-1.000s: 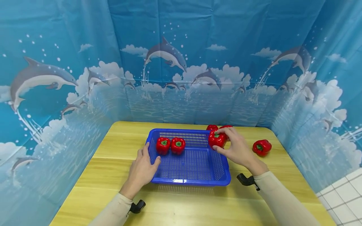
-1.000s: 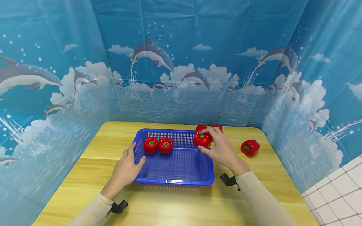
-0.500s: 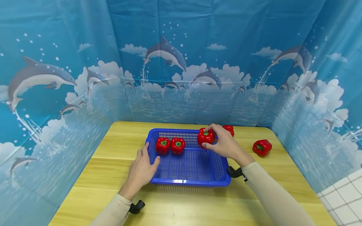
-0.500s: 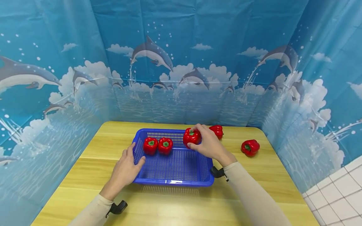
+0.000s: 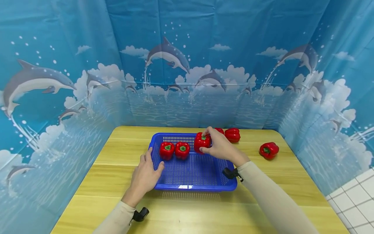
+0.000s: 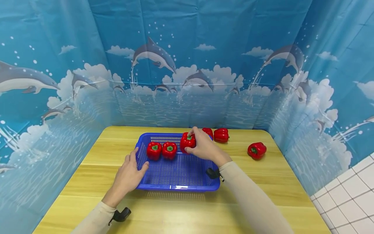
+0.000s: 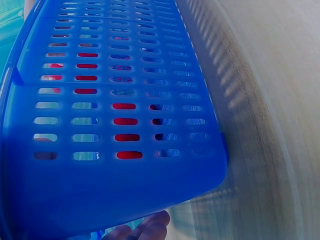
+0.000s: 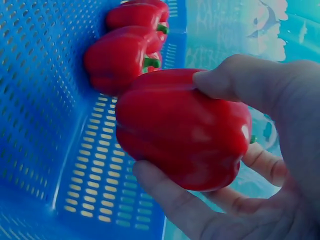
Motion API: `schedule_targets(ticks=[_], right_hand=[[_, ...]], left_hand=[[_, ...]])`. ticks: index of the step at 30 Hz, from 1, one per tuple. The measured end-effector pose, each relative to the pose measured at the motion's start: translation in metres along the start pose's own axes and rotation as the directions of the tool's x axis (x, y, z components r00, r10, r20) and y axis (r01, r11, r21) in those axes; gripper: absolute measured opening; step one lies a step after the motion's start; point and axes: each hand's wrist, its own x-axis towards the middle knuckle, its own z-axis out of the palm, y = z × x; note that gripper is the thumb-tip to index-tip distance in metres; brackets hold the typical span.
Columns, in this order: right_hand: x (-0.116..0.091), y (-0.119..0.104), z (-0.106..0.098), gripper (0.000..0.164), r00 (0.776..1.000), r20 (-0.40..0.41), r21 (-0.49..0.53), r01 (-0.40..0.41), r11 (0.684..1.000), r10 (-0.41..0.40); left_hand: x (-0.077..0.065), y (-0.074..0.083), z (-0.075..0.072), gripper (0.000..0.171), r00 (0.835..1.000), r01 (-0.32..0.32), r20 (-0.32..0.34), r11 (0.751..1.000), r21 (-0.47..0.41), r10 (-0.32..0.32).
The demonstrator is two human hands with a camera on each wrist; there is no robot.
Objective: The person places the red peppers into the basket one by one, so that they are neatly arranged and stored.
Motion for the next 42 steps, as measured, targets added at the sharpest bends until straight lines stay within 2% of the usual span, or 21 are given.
schedule_targets(ticks=[9,20,31,42], right_hand=[[0.01,-0.006,0.014,0.05,0.996,0.082,-0.062,-0.038,0.997,0.044],[0.019,-0.002,0.025,0.051,0.99,0.117,-0.158,-0.059,0.986,0.078],[0.015,0.001,0.034,0.046,0.984,0.142,-0.123,-0.088,0.988,0.105],[0.01,0.008,0.029,0.068,0.985,0.15,-0.134,-0.066,0.989,0.086]], left_hand=[[0.002,0.0,-0.001,0.092,1.0,-0.001,-0.007,1.0,-0.003,0.001],[0.0,0.0,-0.001,0.09,1.0,-0.007,-0.018,1.0,0.003,0.007],[0.001,-0.002,0.002,0.093,1.0,-0.004,-0.012,1.0,0.002,0.004],[0.003,-0.001,0.001,0.091,1.0,-0.012,-0.015,1.0,0.005,0.012]])
